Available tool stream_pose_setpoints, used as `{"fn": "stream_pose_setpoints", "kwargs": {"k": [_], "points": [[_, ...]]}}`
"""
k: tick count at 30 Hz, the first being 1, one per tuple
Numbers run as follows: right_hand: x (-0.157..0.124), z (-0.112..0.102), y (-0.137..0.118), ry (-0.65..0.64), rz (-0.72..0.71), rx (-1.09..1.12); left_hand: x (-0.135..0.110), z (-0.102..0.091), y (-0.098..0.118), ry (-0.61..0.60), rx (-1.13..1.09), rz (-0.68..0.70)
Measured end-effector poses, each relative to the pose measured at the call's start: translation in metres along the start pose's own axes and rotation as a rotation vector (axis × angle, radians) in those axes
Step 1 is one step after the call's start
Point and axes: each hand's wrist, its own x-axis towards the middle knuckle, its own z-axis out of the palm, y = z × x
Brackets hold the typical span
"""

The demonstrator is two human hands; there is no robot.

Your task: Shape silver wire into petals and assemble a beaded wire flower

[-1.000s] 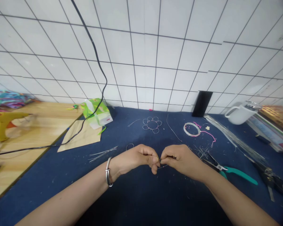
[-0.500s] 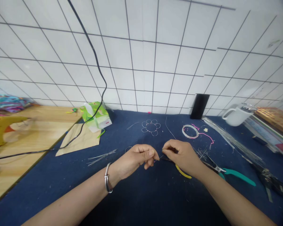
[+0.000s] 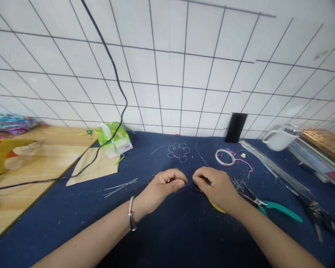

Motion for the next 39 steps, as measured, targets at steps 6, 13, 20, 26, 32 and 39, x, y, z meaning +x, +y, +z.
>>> {"fn": "stream_pose_setpoints", "kwargs": {"k": [6, 13, 20, 26, 32, 39], "points": [[-0.003, -0.001, -0.007, -0.034, -0.03, 0.004, -0.003, 0.006, 0.009, -0.036, 0.198, -0.003], [-0.004, 0.002, -0.006, -0.069, -0.137, -0.04, -0.004, 0.009, 0.016, -0.166, 0.301, -0.065], [-0.003, 0.005, -0.015, -0.101, -0.178, -0.104, -0.005, 0.006, 0.02, -0.076, 0.382, -0.066], [0.002, 0.002, -0.021, -0.06, -0.112, -0.106, -0.008, 0.002, 0.028, -0.026, 0.365, -0.03], [0.003, 0.0, -0.026, -0.037, -0.109, -0.1, -0.008, -0.006, 0.033, -0.134, 0.145, -0.044], [0.004, 0.001, -0.033, -0.083, -0.158, -0.149, -0.008, -0.006, 0.028, -0.162, -0.025, -0.059]]}}
